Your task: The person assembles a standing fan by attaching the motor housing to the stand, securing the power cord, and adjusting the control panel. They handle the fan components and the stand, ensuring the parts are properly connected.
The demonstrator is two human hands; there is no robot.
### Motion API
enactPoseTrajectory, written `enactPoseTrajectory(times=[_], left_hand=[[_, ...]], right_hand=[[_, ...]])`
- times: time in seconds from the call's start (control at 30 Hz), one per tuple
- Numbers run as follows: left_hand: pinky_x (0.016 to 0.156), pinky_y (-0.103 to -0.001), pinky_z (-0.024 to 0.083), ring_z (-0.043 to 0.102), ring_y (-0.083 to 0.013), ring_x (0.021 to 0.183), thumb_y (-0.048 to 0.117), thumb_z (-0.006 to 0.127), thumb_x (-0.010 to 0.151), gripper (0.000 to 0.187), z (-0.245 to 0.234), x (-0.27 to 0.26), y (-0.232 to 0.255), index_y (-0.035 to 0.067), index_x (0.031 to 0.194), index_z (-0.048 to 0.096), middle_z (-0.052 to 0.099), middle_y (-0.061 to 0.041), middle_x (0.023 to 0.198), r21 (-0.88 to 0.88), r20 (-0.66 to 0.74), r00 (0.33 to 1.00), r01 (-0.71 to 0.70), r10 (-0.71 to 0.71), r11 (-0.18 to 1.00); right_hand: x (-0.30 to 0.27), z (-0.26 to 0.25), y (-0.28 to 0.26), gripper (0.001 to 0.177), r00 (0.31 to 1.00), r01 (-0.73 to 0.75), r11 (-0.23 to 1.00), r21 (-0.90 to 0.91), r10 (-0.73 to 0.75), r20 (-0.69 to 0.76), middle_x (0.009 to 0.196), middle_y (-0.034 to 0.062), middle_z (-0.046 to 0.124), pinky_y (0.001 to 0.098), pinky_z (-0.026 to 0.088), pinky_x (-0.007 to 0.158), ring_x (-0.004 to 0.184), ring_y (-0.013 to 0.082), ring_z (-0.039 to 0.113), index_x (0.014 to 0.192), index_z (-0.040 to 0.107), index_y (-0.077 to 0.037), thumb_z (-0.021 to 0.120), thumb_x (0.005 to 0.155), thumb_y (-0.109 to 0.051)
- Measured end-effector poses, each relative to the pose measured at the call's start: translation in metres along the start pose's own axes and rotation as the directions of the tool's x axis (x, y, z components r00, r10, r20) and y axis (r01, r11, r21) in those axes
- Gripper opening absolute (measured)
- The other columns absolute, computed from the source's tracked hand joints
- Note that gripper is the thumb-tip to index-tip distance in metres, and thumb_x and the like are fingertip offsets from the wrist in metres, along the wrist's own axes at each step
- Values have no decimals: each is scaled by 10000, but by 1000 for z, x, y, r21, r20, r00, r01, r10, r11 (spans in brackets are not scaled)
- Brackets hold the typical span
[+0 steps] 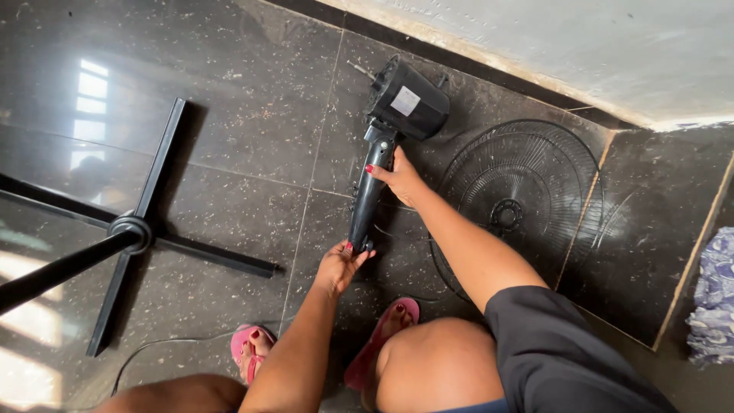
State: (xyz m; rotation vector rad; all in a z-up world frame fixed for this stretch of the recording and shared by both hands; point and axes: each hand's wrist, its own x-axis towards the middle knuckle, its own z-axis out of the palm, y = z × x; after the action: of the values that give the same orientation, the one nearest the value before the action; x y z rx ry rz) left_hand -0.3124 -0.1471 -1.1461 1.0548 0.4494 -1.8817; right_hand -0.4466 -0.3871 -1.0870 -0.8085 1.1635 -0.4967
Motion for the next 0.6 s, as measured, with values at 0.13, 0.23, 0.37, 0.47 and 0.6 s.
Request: enactPoseTrajectory(times=[0.13, 0.23, 0.37, 0.47, 0.6], left_hand=[[945, -394, 601, 695, -424, 1071, 63, 391, 1081, 299, 1, 5, -5, -99, 1273, 553, 656, -250, 1181, -6, -66, 998, -9, 8, 1000], [931, -395, 601, 694, -421, 1061, 51, 374, 1074, 319, 1, 8, -4, -91, 1308, 537, 650, -248, 1190, -16, -83, 997, -6, 5, 1000], [911, -391, 610, 694, -414, 1035, 37, 351, 1060, 345, 0, 26, -12, -70, 1341, 521, 639, -247, 1210, -55, -72, 997, -11, 7, 998], [870, -372, 624, 692, -391, 1001, 11, 356, 1055, 351, 0, 50, -17, -53, 1360, 519, 629, -238, 1211, -32, -93, 996, -17, 14, 999], [821, -370, 644, 690, -396, 951, -98, 358, 993, 415, 2, 70, -15, -28, 1371, 514, 616, -273, 1236, 24, -195, 980, 40, -34, 999]], right_hand=[[15, -4, 15, 785, 999, -17, 1000, 20, 16, 36, 1347, 74, 554, 366, 361, 1145, 1284, 194, 500, 1475, 386, -90, 831, 829, -110], [24, -4, 22, 792, 998, -42, 999, 9, 42, 38, 1367, 77, 554, 370, 336, 1160, 1305, 204, 491, 1477, 386, -94, 834, 823, -117], [36, -12, 24, 810, 998, -48, 998, -27, 49, 35, 1412, 66, 541, 390, 283, 1185, 1340, 206, 459, 1486, 382, -111, 842, 819, -147], [45, -18, 22, 828, 998, -55, 996, -69, 58, 41, 1433, 75, 534, 410, 247, 1201, 1371, 209, 434, 1491, 381, -116, 853, 812, -157], [51, -24, 19, 850, 994, -83, 992, -92, 90, 70, 1433, 82, 533, 431, 279, 1185, 1346, 218, 460, 1497, 356, -133, 850, 807, -182]])
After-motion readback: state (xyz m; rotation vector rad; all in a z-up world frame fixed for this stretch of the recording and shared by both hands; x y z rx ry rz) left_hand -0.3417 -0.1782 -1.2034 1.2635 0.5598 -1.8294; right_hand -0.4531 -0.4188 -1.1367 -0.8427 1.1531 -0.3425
